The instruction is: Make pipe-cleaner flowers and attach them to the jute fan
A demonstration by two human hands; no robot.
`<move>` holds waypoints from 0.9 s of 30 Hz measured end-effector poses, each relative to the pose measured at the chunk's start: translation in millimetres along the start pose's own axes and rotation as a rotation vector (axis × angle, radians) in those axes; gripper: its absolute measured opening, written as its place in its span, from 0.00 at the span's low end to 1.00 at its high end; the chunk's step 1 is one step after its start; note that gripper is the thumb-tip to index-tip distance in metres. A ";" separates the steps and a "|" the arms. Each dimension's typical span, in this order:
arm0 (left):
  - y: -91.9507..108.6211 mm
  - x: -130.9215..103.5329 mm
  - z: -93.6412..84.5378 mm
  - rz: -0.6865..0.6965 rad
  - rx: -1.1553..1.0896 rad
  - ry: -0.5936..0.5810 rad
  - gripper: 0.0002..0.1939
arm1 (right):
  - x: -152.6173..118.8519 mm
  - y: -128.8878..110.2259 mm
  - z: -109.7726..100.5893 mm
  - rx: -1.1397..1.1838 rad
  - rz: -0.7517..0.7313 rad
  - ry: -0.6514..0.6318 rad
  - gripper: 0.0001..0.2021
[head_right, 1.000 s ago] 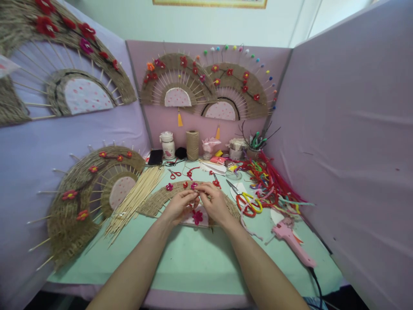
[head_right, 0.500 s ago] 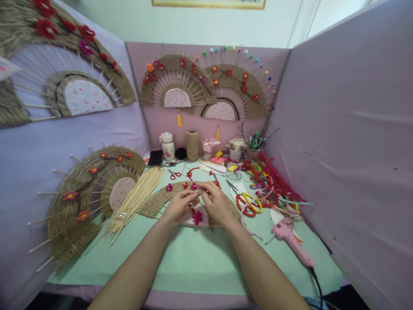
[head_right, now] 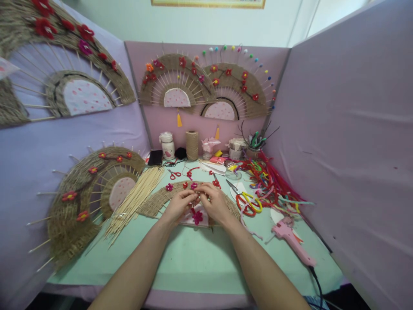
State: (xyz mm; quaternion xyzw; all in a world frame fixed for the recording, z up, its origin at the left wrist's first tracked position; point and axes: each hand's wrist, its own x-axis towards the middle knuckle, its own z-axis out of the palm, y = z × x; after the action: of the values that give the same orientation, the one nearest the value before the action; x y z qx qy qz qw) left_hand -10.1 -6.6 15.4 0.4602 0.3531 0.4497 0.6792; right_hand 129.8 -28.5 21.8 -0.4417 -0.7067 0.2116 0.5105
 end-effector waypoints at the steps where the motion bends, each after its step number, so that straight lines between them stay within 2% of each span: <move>1: 0.0 0.1 -0.1 -0.003 0.001 -0.001 0.13 | 0.4 0.0 -0.7 0.018 0.013 0.003 0.10; 4: 1.2 -0.8 -0.7 -0.021 -0.018 -0.017 0.14 | 1.8 0.9 -5.0 0.133 0.127 -0.003 0.09; 8: 4.3 -4.5 -3.0 -0.081 -0.066 -0.160 0.14 | 2.2 1.4 -15.5 0.328 0.318 -0.212 0.12; 11: 4.9 -6.5 -5.3 -0.150 -0.078 -0.252 0.14 | 0.6 0.6 -22.2 0.400 0.347 -0.321 0.13; 15: 2.6 -5.8 -7.6 -0.174 -0.015 -0.295 0.15 | -0.1 2.0 -25.2 0.417 0.337 -0.349 0.10; 20: 0.6 -3.5 -8.5 -0.147 0.115 -0.290 0.16 | 2.1 2.5 -24.2 0.348 0.260 -0.355 0.08; 27: 6.3 -2.2 -7.0 0.087 0.411 -0.136 0.13 | 3.8 -1.7 -19.2 0.202 0.235 -0.224 0.08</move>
State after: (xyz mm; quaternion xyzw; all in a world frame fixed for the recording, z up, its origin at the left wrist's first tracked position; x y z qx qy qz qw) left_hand -18.8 -5.5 19.2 0.6331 0.3706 0.3649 0.5734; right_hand 146.2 -29.1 32.6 -0.4414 -0.6780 0.3873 0.4421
